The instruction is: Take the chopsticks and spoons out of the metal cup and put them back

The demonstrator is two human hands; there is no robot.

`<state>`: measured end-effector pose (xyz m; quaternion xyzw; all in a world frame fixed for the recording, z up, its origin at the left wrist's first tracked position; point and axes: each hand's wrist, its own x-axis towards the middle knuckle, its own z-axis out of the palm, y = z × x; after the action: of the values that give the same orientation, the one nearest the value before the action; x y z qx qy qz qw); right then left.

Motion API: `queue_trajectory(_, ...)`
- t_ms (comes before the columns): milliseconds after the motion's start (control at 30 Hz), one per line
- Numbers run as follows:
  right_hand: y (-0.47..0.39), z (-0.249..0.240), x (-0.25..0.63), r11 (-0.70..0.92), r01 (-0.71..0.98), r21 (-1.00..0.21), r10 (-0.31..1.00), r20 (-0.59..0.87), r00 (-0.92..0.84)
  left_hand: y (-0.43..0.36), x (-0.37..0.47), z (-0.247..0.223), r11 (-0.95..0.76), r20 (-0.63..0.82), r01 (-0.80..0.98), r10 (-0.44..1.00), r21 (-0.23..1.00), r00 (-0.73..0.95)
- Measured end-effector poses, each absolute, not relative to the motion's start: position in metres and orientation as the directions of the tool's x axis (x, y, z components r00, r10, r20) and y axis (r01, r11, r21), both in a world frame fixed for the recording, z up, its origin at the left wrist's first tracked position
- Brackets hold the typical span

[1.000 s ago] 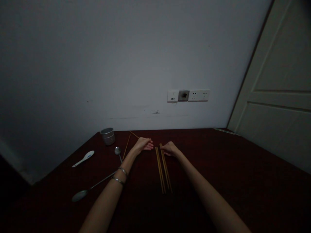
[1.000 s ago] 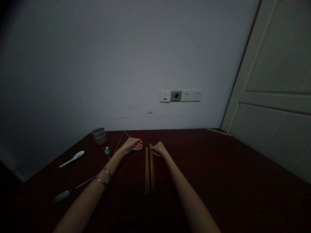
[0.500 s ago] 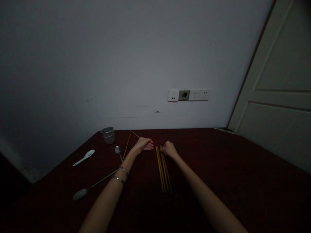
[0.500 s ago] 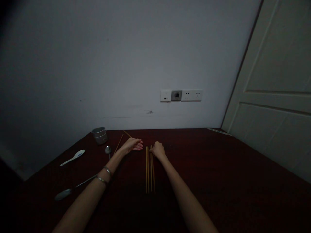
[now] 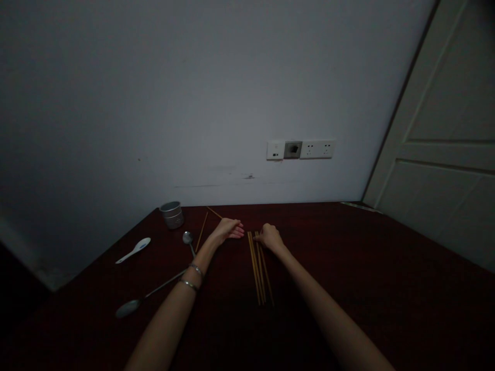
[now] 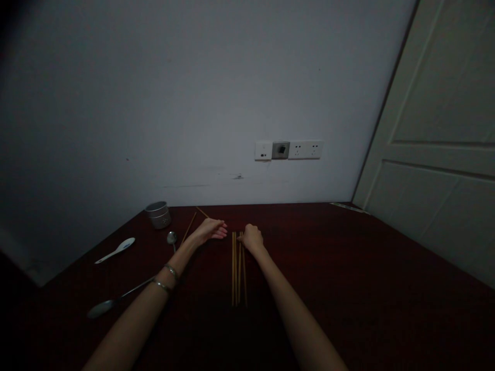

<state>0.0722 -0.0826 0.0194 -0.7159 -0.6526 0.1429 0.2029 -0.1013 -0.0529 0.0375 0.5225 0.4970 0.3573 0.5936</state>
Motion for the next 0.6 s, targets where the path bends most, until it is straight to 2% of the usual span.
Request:
queue_trajectory(233,-0.0796,0.0211,0.0661,-0.075,0.870,-0.487,0.993,0.042,0.109,-0.0552,-0.1014,0.0386,0.189,-0.210,0.109,0.946,0.976,0.247)
queue_trajectory(600,-0.0760,0.0180,0.0663,-0.071,0.802,-0.593,0.996,0.003,0.090,-0.0518,-0.1033,0.0317,0.179,-0.201,0.108,0.945,0.978,0.259)
